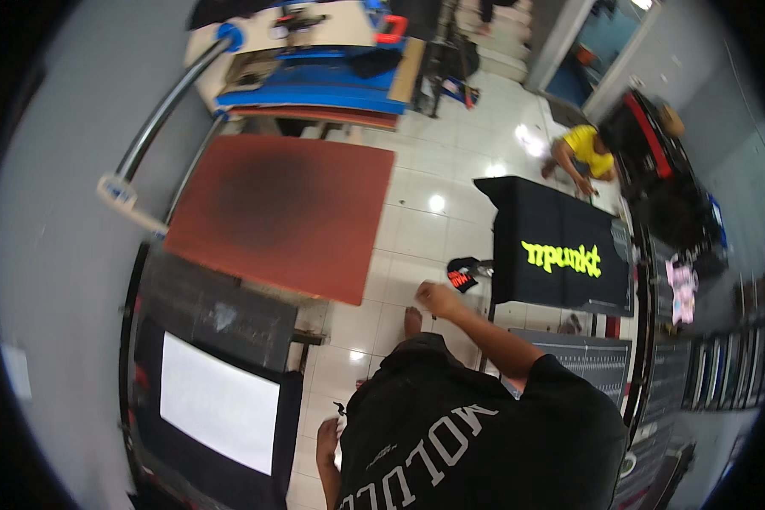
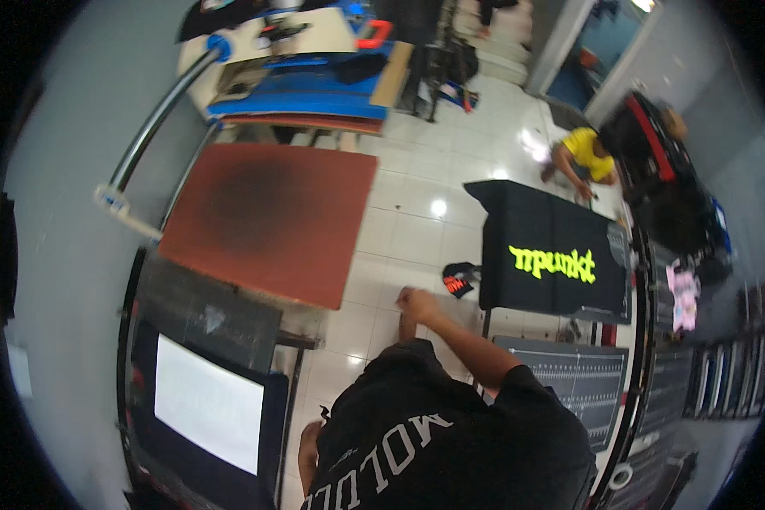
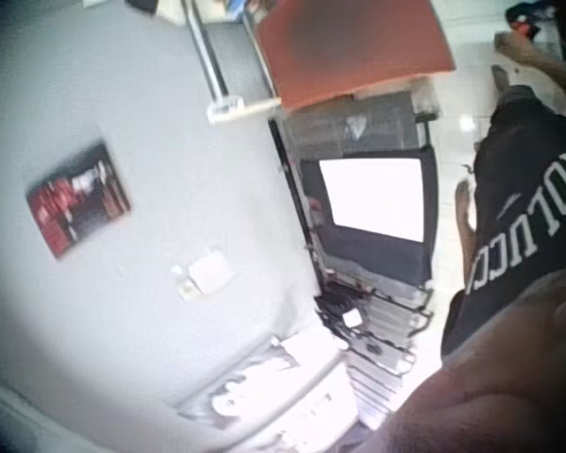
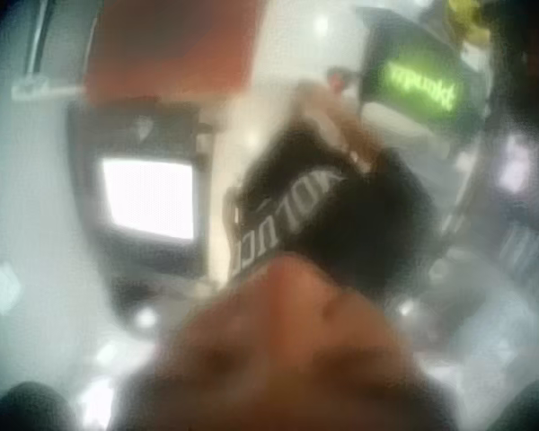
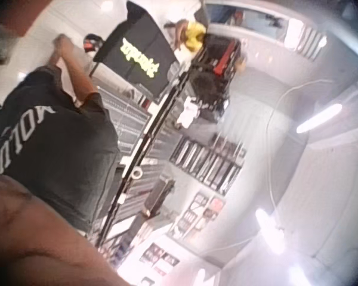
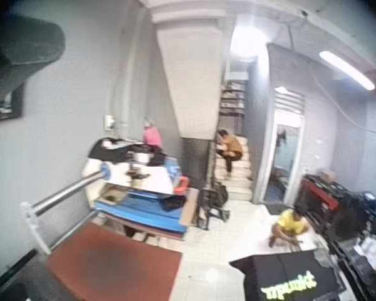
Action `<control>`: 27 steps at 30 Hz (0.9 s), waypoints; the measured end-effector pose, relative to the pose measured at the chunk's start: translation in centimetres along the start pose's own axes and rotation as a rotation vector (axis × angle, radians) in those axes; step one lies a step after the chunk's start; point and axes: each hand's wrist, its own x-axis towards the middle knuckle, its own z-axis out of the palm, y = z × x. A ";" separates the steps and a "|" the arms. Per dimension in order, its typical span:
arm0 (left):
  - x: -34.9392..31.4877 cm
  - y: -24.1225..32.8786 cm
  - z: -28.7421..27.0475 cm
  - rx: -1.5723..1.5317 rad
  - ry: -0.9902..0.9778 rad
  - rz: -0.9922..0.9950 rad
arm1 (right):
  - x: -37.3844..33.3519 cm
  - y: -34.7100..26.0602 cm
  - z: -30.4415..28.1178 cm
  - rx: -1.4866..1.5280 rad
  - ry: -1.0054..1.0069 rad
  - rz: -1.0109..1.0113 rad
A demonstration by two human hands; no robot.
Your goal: The person prepares and screen prints designs onto black t-shirt panels by smoothing the fabric, applying a paper stencil, and operating a heat press machine.
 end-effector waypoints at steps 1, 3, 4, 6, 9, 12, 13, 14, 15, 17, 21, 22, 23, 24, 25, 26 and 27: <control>1.9 8.4 2.2 0.153 -0.186 0.002 | -1.1 0.3 -3.8 -0.151 0.157 0.103; 7.0 14.6 7.1 0.158 -0.293 0.208 | -3.1 2.4 -9.1 -0.554 0.412 0.146; 8.8 19.3 10.1 0.195 -0.389 0.196 | -4.0 4.4 -10.7 -0.625 0.325 0.238; 12.9 25.9 16.2 0.290 -0.581 0.244 | -6.3 9.8 -10.3 -0.948 0.440 0.113; 19.0 30.6 24.4 0.504 -0.806 0.348 | -8.2 11.9 -11.5 -1.039 0.310 -0.010; 23.6 32.3 31.8 0.568 -0.910 0.261 | -8.8 12.2 -13.6 -0.731 0.237 -0.074; 24.3 32.5 33.8 0.550 -0.912 0.198 | -8.5 11.8 -14.4 -0.605 0.356 -0.141; 24.5 32.8 35.6 0.535 -0.912 0.133 | -8.6 11.6 -15.2 -0.434 0.376 -0.092; 24.5 32.9 37.3 0.359 -0.930 -0.056 | -8.7 11.3 -15.9 -0.264 0.392 -0.045; 23.8 33.8 40.1 -0.003 -0.920 -0.419 | -8.5 11.1 -17.0 0.009 0.530 -0.002; 19.9 38.6 42.6 -0.279 -1.086 -0.454 | -9.4 11.7 -17.5 0.390 0.621 0.042; 19.7 39.1 43.0 -0.203 -1.059 -0.442 | -9.4 11.6 -17.7 0.405 0.618 0.056; 19.5 39.5 43.2 -0.129 -1.030 -0.430 | -9.4 11.5 -17.7 0.420 0.615 0.069; 19.4 39.8 43.4 -0.055 -0.999 -0.419 | -9.3 11.5 -17.7 0.435 0.610 0.080; 19.3 40.0 43.7 -0.049 -1.002 -0.457 | -9.3 11.7 -17.6 0.446 0.601 0.067; 19.2 40.2 44.0 -0.044 -1.004 -0.494 | -9.3 11.8 -17.5 0.458 0.592 0.052; 19.2 40.3 44.0 -0.039 -1.004 -0.531 | -9.3 11.9 -17.3 0.470 0.583 0.037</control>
